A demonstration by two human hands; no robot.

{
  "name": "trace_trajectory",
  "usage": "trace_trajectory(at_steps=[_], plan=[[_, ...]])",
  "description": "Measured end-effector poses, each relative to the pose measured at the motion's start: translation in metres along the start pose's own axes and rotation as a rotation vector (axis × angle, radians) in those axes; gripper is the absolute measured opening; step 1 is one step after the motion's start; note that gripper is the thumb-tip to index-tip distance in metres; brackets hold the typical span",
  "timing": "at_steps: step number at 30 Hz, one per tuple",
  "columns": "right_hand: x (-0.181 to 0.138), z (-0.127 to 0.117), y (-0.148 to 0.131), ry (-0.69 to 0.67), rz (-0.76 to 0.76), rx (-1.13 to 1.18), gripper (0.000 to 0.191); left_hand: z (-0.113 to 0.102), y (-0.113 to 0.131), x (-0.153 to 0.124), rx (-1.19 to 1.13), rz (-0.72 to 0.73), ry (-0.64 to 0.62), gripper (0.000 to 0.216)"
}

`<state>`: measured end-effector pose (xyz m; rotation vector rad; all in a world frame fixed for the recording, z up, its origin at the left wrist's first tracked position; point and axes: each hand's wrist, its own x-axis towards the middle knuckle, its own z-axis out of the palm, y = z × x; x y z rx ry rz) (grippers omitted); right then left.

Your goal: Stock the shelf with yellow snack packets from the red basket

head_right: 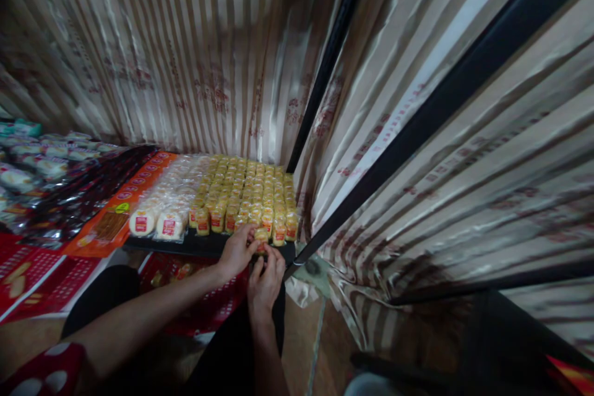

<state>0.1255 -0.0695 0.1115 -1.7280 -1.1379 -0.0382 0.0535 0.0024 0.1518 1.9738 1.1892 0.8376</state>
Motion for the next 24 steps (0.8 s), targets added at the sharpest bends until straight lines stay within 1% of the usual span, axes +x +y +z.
trace_trajectory(at_steps=[4, 7, 12, 17, 22, 24], plan=[[0.006, 0.001, 0.013, -0.027, 0.013, 0.006, 0.031, 0.015, 0.003, 0.009, 0.068, 0.073, -0.013, 0.028], [0.008, 0.004, 0.021, -0.029, 0.004, 0.009, 0.032, 0.021, 0.004, 0.011, 0.122, 0.080, -0.015, 0.030], [0.009, 0.010, 0.030, -0.037, -0.024, 0.048, 0.034, 0.025, 0.002, 0.014, 0.149, 0.056, -0.014, 0.037], [0.012, 0.015, 0.034, -0.035, -0.055, 0.053, 0.034, 0.030, -0.009, 0.015, 0.098, 0.115, 0.028, 0.042], [0.013, 0.018, 0.037, -0.053, -0.059, 0.047, 0.036, 0.029, -0.013, 0.009, 0.096, 0.150, 0.063, 0.036], [0.013, 0.019, 0.038, -0.062, -0.055, 0.041, 0.037, 0.026, -0.014, 0.005, 0.123, 0.190, 0.027, 0.030]])
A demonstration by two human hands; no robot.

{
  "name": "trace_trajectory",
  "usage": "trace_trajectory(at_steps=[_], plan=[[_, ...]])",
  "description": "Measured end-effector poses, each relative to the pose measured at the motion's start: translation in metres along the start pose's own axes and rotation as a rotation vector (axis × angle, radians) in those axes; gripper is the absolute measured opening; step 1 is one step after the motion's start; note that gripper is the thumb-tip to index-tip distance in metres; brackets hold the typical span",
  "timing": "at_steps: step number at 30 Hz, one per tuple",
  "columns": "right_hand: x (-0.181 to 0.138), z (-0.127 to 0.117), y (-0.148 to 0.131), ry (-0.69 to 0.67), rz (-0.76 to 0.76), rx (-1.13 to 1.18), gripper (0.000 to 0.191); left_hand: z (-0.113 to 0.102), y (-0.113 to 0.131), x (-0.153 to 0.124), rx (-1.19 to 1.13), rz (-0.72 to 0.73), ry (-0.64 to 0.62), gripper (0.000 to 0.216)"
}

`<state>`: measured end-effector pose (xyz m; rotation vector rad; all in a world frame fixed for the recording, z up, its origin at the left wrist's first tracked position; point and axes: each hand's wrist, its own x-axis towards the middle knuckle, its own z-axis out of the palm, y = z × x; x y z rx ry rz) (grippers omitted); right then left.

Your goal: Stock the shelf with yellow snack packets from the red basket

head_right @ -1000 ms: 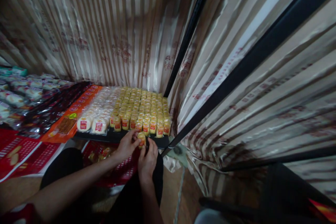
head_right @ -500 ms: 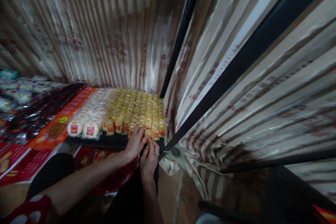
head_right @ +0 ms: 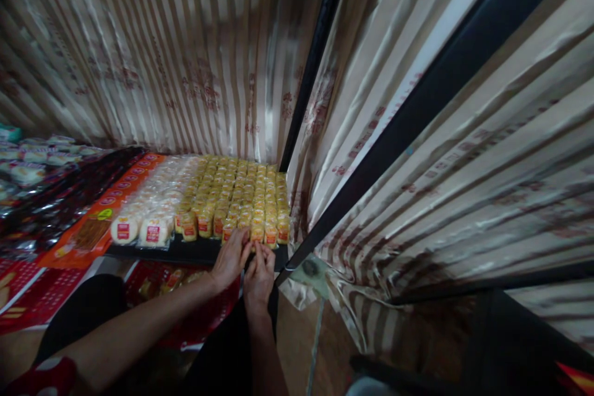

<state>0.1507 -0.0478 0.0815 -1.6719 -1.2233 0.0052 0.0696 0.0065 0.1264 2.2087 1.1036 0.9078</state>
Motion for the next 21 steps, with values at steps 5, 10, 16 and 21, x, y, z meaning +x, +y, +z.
trace_trajectory(at_steps=[5, 10, 16, 21], plan=[[-0.001, 0.003, 0.005, -0.020, -0.029, -0.039, 0.040, 0.001, -0.009, -0.007, 0.081, 0.085, -0.181, 0.036], [-0.001, 0.004, 0.004, -0.050, -0.022, -0.106, 0.046, 0.008, -0.018, -0.009, 0.102, 0.047, -0.207, 0.049], [-0.002, 0.003, 0.001, -0.049, -0.032, -0.118, 0.045, -0.002, -0.016, -0.017, 0.205, 0.112, -0.139, 0.050], [-0.002, 0.003, -0.002, -0.042, -0.047, -0.119, 0.047, -0.017, -0.030, -0.035, 0.303, 0.085, 0.070, 0.051]])
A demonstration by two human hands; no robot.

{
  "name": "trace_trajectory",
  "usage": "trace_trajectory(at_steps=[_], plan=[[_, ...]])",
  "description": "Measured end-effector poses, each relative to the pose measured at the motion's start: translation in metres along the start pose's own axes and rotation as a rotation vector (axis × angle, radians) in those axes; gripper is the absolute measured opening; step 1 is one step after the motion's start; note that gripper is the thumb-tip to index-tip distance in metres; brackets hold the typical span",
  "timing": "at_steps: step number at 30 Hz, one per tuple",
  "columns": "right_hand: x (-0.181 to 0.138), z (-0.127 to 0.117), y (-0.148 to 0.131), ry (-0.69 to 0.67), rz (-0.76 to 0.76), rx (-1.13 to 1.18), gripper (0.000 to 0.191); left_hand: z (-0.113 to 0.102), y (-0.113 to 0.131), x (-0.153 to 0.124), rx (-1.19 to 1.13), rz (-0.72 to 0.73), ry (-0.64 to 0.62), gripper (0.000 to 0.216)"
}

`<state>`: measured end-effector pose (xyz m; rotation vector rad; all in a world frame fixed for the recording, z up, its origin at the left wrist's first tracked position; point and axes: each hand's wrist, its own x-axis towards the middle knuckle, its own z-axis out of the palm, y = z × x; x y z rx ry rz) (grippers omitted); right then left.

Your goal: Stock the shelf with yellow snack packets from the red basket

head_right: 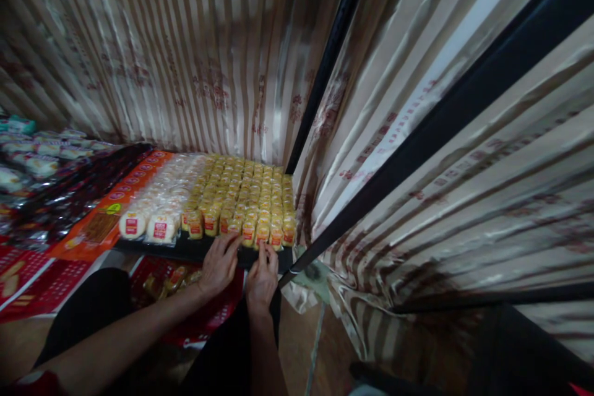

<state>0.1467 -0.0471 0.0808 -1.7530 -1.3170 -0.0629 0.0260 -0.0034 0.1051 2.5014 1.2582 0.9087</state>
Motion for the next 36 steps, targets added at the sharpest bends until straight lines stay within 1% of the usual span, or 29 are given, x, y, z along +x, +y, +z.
trace_trajectory(at_steps=[3, 7, 13, 19, 25, 30, 33, 36], plan=[[-0.001, 0.002, 0.000, -0.006, 0.012, -0.034, 0.047, 0.000, -0.011, -0.005, -0.020, 0.003, 0.028, 0.051], [-0.003, 0.003, 0.001, -0.004, 0.003, -0.037, 0.047, 0.003, -0.020, -0.001, -0.083, 0.050, -0.019, 0.052], [-0.003, 0.003, 0.003, 0.036, -0.038, -0.022, 0.042, 0.002, -0.031, 0.002, -0.137, 0.156, -0.036, 0.055], [-0.002, 0.005, 0.002, 0.035, -0.109, -0.063, 0.039, 0.004, -0.035, 0.000, -0.166, 0.213, 0.028, 0.049], [0.007, 0.014, -0.013, 0.115, -0.138, -0.148, 0.034, 0.004, -0.041, 0.001, -0.224, 0.270, 0.052, 0.048], [0.019, 0.033, -0.028, 0.182, -0.108, -0.186, 0.042, 0.005, -0.042, 0.002, -0.253, 0.260, 0.063, 0.045], [0.022, 0.040, -0.029, 0.214, -0.093, -0.218, 0.048, 0.004, -0.042, 0.002, -0.266, 0.277, 0.056, 0.043], [0.023, 0.043, -0.028, 0.228, -0.089, -0.242, 0.051, 0.003, -0.044, 0.003, -0.290, 0.279, 0.046, 0.042]])
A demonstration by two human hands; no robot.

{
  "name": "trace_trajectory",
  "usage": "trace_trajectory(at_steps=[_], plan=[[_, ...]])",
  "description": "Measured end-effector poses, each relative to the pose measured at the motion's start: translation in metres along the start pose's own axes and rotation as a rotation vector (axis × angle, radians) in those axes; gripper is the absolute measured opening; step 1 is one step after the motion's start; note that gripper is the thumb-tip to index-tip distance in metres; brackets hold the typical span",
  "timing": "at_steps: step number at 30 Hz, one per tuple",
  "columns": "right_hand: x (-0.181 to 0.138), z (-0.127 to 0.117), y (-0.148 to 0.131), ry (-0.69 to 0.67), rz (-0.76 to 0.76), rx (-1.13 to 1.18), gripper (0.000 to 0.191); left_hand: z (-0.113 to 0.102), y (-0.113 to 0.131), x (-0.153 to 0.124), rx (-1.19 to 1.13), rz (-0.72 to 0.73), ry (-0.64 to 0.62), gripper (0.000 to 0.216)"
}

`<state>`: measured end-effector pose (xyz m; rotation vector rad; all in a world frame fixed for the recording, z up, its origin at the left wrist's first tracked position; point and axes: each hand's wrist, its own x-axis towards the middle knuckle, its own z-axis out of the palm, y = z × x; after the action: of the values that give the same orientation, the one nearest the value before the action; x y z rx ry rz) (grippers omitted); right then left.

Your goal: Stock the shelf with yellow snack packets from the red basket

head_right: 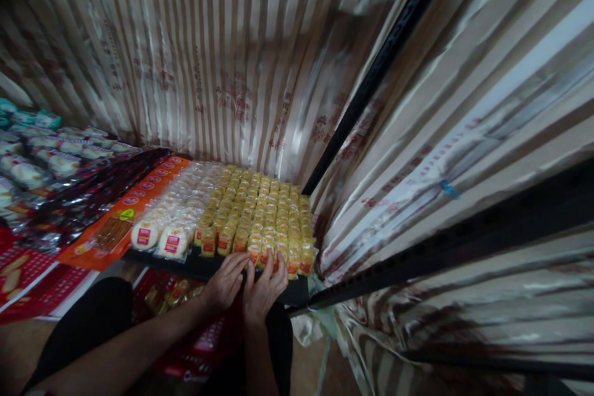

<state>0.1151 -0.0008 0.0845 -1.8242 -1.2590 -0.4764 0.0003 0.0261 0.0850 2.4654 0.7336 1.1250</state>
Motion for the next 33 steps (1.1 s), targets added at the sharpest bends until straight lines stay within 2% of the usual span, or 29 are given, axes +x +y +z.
trace_trajectory(at_steps=[10, 23, 33], plan=[[0.000, 0.003, 0.001, 0.047, -0.024, -0.079, 0.051, -0.001, 0.002, -0.003, -0.072, -0.050, 0.001, 0.041], [-0.001, 0.000, -0.001, -0.009, 0.012, -0.032, 0.050, -0.001, 0.004, -0.003, 0.002, -0.041, -0.002, 0.041], [0.001, -0.019, 0.009, 0.010, 0.084, 0.183, 0.036, -0.001, 0.008, -0.003, 0.012, -0.097, -0.020, 0.040]])
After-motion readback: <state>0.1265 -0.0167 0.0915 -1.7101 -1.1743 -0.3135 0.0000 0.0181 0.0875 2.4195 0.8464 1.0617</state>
